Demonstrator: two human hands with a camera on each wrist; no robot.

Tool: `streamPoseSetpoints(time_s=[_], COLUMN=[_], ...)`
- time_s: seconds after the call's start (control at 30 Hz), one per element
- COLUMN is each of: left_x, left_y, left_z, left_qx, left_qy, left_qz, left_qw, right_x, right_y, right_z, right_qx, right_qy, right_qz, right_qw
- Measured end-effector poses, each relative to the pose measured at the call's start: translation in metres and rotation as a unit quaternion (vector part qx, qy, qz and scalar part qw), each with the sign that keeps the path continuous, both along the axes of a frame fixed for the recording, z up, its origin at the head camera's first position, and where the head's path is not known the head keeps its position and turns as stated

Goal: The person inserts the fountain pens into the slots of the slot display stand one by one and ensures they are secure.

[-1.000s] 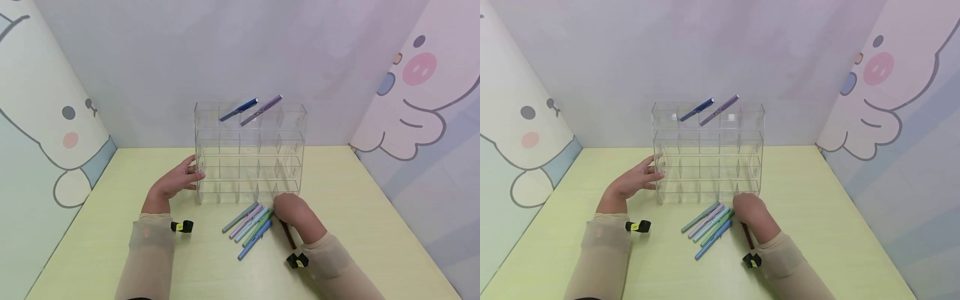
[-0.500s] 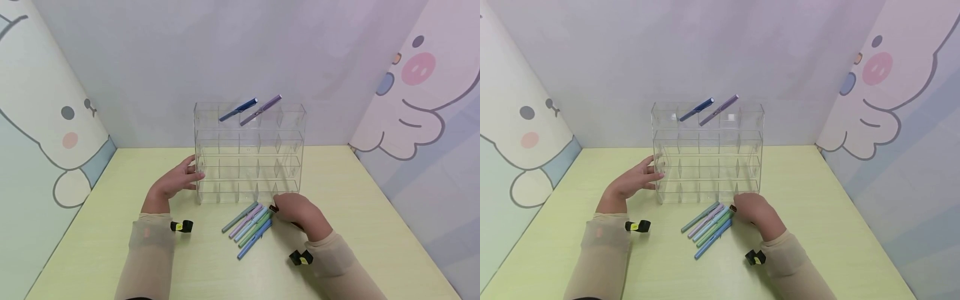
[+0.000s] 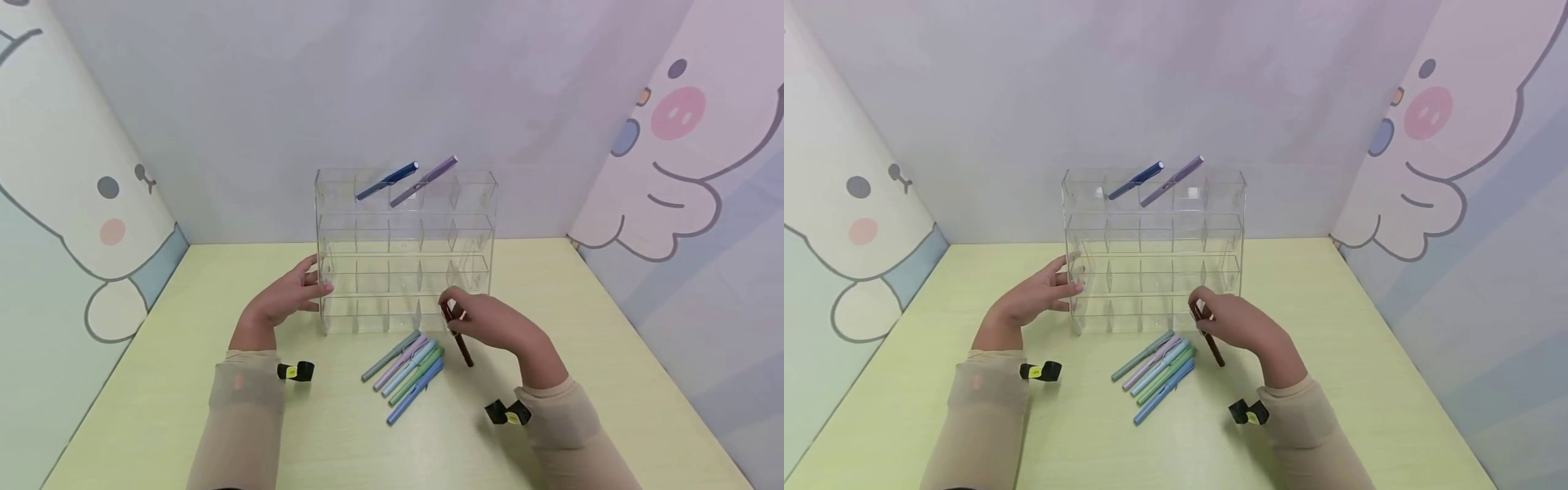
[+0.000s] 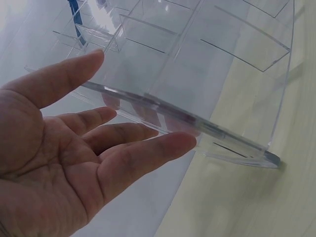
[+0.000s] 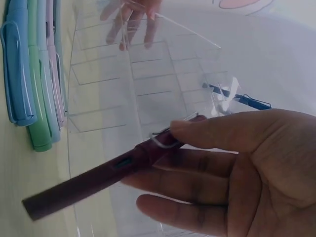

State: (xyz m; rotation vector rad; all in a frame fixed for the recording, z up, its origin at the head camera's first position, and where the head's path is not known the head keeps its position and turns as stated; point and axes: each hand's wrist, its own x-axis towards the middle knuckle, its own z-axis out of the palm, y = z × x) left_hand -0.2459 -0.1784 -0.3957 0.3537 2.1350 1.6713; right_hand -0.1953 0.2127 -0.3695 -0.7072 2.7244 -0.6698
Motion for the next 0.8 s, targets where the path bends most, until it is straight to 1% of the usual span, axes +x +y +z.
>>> streamPoseSetpoints(time_s=[0.13, 0.27, 0.33, 0.37, 0.43, 0.5, 0.57, 0.63, 0.67, 0.8], left_x=[0.001, 0.001, 0.001, 0.001, 0.001, 0.001, 0.001, 0.001, 0.002, 0.001], left_y=[0.0, 0.0, 0.0, 0.0, 0.0, 0.0, 0.0, 0.0, 0.0, 0.0], left_z=[0.001, 0.002, 0.002, 0.002, 0.001, 0.001, 0.001, 0.001, 0.001, 0.001], left_qx=[0.003, 0.006, 0.007, 0.007, 0.008, 0.008, 0.006, 0.004, 0.004, 0.007], left_qy=[0.0, 0.0, -0.001, 0.0, 0.001, 0.002, 0.004, 0.005, 0.004, 0.005], left_qz=[-0.003, -0.007, -0.007, -0.009, -0.009, -0.009, -0.008, -0.005, -0.005, -0.003], left_qw=[1.0, 1.0, 1.0, 0.9999, 0.9999, 0.9999, 0.9999, 1.0, 1.0, 1.0], right_x=[-0.003, -0.005, -0.006, -0.006, -0.009, -0.011, -0.014, -0.017, -0.018, -0.021], right_y=[0.004, 0.008, 0.01, 0.01, 0.012, 0.013, 0.015, 0.016, 0.017, 0.022], right_z=[0.003, 0.006, 0.006, 0.006, 0.004, 0.003, 0.001, 0.001, 0.001, 0.003], right_qx=[-0.066, -0.135, -0.169, -0.19, -0.243, -0.305, -0.371, -0.43, -0.46, -0.553], right_qy=[0.037, 0.057, 0.071, 0.08, 0.094, 0.106, 0.11, 0.111, 0.11, 0.113], right_qz=[0.002, -0.008, -0.019, -0.022, -0.025, -0.022, -0.018, -0.019, -0.021, -0.035], right_qw=[0.9971, 0.9891, 0.9828, 0.9782, 0.9652, 0.9462, 0.922, 0.8957, 0.881, 0.8251])
